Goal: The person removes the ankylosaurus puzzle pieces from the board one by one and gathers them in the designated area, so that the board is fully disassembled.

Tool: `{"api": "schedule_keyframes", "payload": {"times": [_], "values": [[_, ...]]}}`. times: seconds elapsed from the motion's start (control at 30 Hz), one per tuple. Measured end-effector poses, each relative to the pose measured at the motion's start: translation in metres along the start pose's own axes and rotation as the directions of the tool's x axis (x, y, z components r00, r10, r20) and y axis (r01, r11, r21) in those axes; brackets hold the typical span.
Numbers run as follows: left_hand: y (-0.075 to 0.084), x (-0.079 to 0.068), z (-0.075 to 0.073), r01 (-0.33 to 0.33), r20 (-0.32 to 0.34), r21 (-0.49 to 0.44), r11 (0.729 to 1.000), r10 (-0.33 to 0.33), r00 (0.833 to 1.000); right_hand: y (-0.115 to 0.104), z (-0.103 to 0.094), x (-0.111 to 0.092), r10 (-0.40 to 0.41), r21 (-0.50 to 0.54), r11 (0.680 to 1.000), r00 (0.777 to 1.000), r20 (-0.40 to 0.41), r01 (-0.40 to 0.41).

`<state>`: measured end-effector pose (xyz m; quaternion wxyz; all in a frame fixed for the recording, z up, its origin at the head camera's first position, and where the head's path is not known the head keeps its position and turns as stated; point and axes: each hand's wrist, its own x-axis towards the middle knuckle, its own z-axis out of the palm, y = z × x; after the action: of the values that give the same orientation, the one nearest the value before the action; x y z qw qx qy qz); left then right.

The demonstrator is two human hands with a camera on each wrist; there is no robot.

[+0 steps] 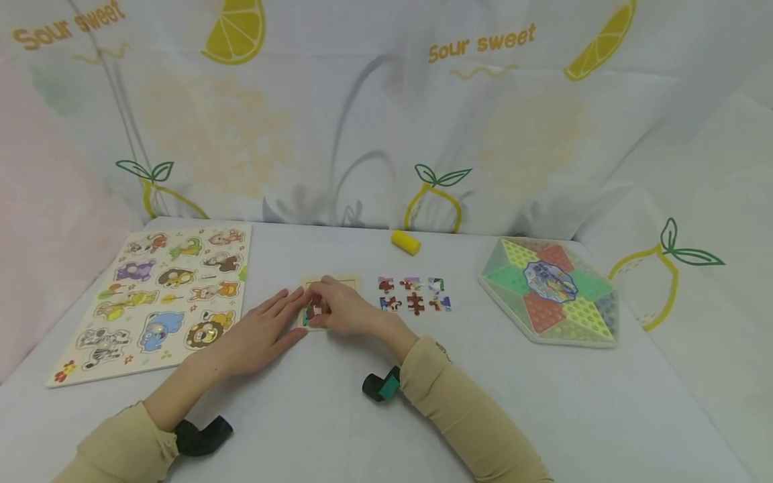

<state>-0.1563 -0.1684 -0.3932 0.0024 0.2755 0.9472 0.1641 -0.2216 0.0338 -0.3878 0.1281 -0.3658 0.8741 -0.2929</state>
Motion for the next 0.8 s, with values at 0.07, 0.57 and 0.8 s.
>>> {"api": "schedule_keyframes", "payload": {"times": [0.07, 0.57, 0.8], "values": [[0.0, 0.0, 0.0, 0.0, 0.002, -0.001, 1.0, 0.0, 1.0, 0.0, 0.0, 0.0, 0.01, -0.013, 1.0, 1.0, -0.009, -0.01], [-0.001, 0.0, 0.001, -0.004, -0.006, 0.016, 1.0, 0.004, 1.0, 0.005, -0.006, -0.001, 0.049, 0.054, 0.997, 0.997, -0.057, -0.045], [-0.002, 0.0, 0.002, -0.011, -0.005, 0.02, 1.0, 0.011, 1.0, 0.01, -0.009, 0.0, 0.053, 0.094, 0.994, 0.998, -0.037, -0.049]]}}
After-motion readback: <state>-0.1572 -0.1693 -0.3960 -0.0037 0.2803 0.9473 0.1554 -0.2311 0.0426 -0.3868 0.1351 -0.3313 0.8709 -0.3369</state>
